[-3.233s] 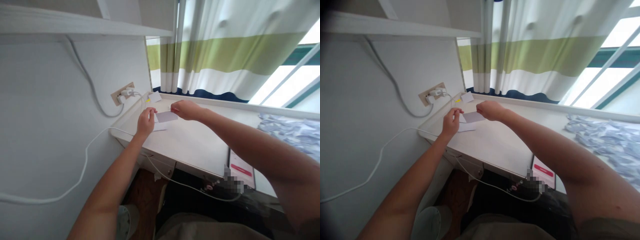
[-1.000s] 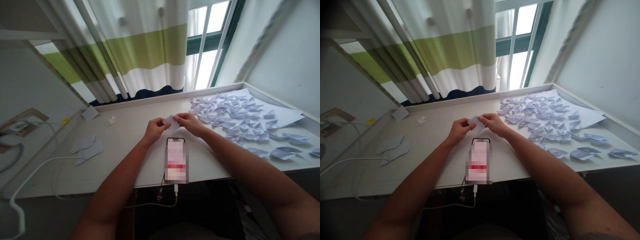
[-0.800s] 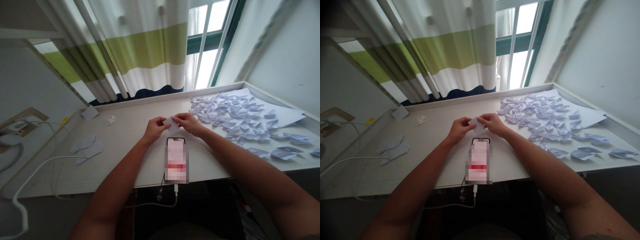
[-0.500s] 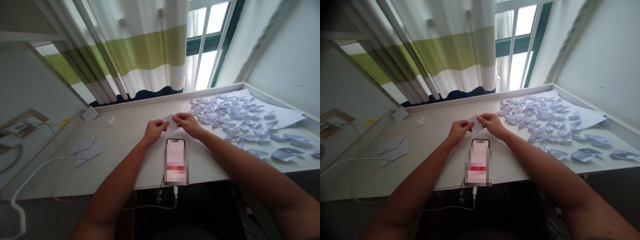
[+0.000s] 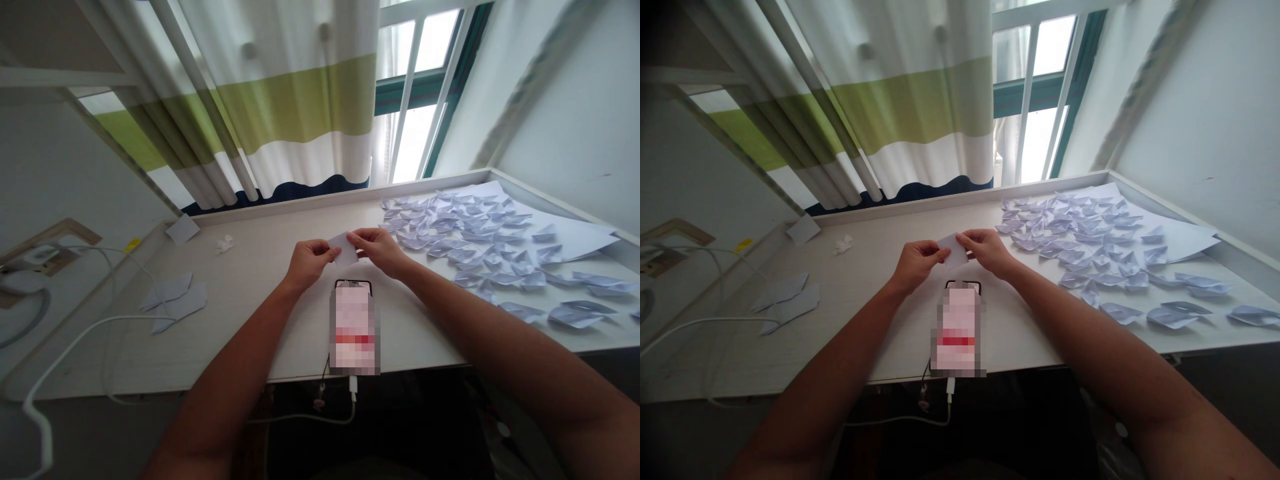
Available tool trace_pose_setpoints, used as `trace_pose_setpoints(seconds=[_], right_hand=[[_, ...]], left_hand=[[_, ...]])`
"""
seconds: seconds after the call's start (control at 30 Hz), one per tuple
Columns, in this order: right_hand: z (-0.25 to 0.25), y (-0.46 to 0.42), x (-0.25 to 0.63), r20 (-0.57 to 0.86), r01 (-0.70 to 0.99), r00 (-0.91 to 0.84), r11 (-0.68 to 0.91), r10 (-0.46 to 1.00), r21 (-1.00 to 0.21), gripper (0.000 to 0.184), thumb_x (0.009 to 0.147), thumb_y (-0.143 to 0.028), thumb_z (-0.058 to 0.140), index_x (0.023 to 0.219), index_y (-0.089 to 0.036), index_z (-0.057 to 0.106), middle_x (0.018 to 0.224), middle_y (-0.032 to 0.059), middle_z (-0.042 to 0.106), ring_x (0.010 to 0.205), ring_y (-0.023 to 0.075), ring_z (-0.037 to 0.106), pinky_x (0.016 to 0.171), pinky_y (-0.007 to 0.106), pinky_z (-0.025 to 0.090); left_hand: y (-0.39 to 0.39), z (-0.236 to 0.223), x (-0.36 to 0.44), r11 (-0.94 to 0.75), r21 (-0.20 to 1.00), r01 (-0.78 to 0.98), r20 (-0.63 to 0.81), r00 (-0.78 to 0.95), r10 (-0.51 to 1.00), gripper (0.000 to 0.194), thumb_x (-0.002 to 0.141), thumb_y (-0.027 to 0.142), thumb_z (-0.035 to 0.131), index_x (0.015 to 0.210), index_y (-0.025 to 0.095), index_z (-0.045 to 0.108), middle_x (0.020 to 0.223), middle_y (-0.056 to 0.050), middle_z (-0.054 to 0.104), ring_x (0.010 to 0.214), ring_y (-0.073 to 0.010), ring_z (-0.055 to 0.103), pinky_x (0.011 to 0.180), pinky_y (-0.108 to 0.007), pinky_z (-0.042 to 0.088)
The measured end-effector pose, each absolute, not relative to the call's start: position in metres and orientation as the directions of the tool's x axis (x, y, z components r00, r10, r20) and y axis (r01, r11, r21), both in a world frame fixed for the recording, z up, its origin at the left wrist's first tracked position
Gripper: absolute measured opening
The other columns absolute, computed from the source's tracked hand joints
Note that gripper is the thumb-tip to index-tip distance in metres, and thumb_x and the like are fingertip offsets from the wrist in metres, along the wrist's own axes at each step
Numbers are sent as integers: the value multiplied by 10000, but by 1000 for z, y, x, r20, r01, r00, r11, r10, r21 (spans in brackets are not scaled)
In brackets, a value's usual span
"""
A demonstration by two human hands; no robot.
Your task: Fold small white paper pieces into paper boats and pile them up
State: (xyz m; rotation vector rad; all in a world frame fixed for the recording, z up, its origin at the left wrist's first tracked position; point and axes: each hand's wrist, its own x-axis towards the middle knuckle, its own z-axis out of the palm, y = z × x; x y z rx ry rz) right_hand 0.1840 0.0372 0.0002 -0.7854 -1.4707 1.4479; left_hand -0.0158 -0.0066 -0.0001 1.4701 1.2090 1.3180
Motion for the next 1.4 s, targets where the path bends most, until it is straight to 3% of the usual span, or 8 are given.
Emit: trace_pose_setpoints(seconds=[0.37,0.57,0.77,0.9,1.07,1.13,1.23,1.4], right_hand=[[1,37,180,278,-183,-335,227,900,-956,597,669,-743,927,787,-174,789,760,37,771,675,161,692,676,322,647],[0,33,180,190,44,-512,247,837,-968,665,773,-836,789,736,-177,709,666,52,753,628,187,743,621,295,607],[1,25,176,241,137,-413,322,878,-937,635,935,-796,638,702,-206,614,512,23,660,450,136,618,505,248,464],[0,25,177,199,159,-503,316,841,-935,684,933,-847,576,664,-219,578,548,25,659,456,145,633,496,264,460],[-2,25,176,275,304,-443,432,853,-849,652,1062,-737,463,641,-243,522,440,-6,573,429,140,564,540,287,457],[-4,25,174,265,250,-435,398,861,-883,643,1043,-751,501,664,-234,549,487,4,609,463,151,607,544,292,485],[-6,26,172,256,-9,-440,281,861,-960,576,906,-775,704,837,-206,651,691,21,725,590,177,722,608,313,596],[0,25,176,221,-264,-423,114,879,-958,473,780,-519,912,1078,-224,695,738,-12,771,568,167,727,609,326,639]], left_hand=[[-7,3,-12,-218,973,80,219,-2,976,328,761,440,878,673,165,723,661,-27,696,643,-138,602,655,-275,476],[-7,3,-15,-250,967,37,252,-70,965,323,778,453,870,710,168,733,662,-12,677,636,-126,581,646,-267,473],[-8,3,-12,-212,976,39,213,-6,977,410,801,556,862,765,156,780,725,-57,743,656,-149,634,641,-283,496],[-9,4,-12,-205,978,30,206,-13,979,431,817,572,850,753,150,787,676,-60,731,633,-145,626,638,-286,499],[-7,3,-10,-188,982,-10,188,-42,981,431,820,577,843,761,155,783,727,-61,744,652,-153,672,589,-271,489],[-6,3,-10,-203,979,-1,203,-57,978,397,806,546,860,796,157,783,747,-52,747,660,-153,685,580,-266,480],[-6,2,-10,-212,977,-26,211,-51,976,374,769,496,893,887,158,786,750,-41,754,662,-154,688,591,-270,481],[-8,7,-10,-143,973,-182,142,-20,990,314,711,344,871,965,175,794,709,-15,747,643,-162,702,588,-266,477]])
